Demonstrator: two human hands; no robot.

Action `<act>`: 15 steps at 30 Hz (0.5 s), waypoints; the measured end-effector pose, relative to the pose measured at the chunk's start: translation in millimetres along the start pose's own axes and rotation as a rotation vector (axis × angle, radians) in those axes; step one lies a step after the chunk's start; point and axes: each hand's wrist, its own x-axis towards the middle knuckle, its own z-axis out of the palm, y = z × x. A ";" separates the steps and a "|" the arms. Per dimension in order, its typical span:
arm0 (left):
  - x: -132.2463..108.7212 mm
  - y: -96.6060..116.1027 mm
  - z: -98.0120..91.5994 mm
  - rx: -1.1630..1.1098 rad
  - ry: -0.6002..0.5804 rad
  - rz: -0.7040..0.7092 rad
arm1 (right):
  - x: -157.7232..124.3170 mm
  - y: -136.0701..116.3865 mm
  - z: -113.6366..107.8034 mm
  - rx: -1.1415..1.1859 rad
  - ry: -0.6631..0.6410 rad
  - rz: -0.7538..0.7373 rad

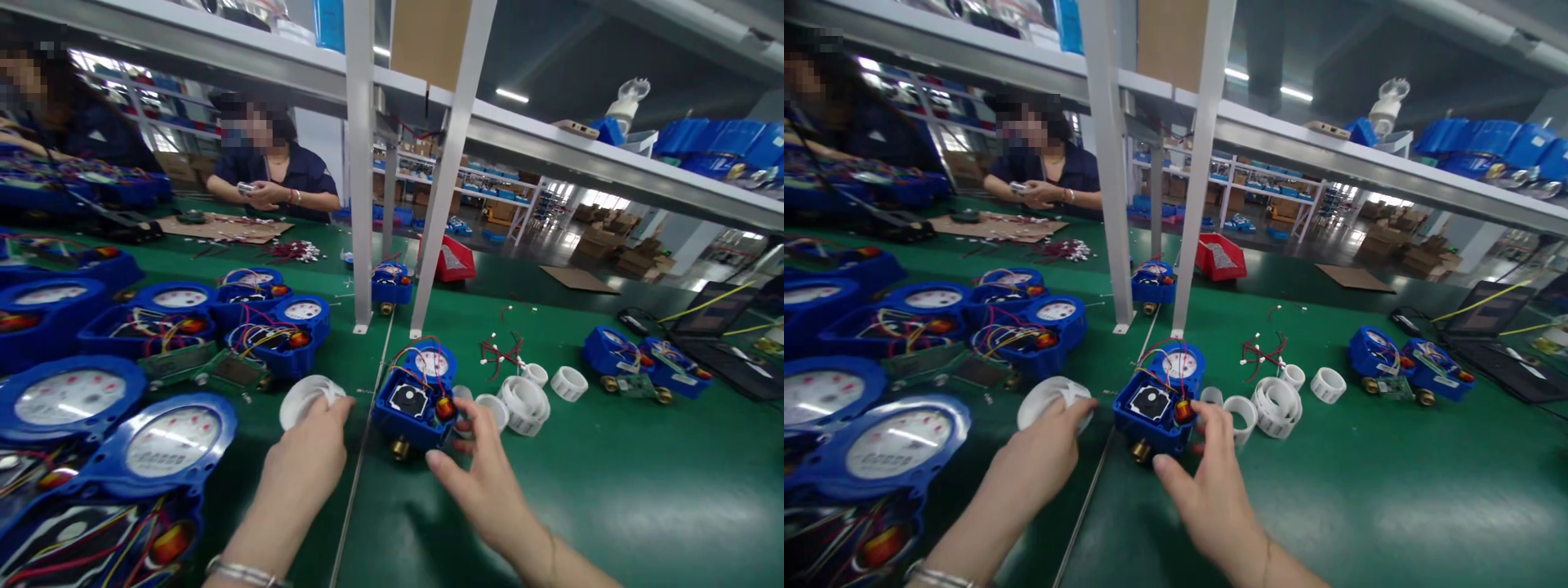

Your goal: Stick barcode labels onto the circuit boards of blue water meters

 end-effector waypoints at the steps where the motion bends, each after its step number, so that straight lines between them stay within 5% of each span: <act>1: 1.8 -0.4 -1.6 0.045 -0.046 0.026 | -7.5 1.8 8.7 -0.021 0.019 -0.019; 6: 4.3 2.1 3.0 0.158 -0.124 0.163 | -2.0 12.7 23.2 -0.032 -0.004 -0.074; 15: -28.4 23.9 8.5 -0.179 0.181 0.133 | 9.6 33.6 -15.0 0.065 -0.162 -0.104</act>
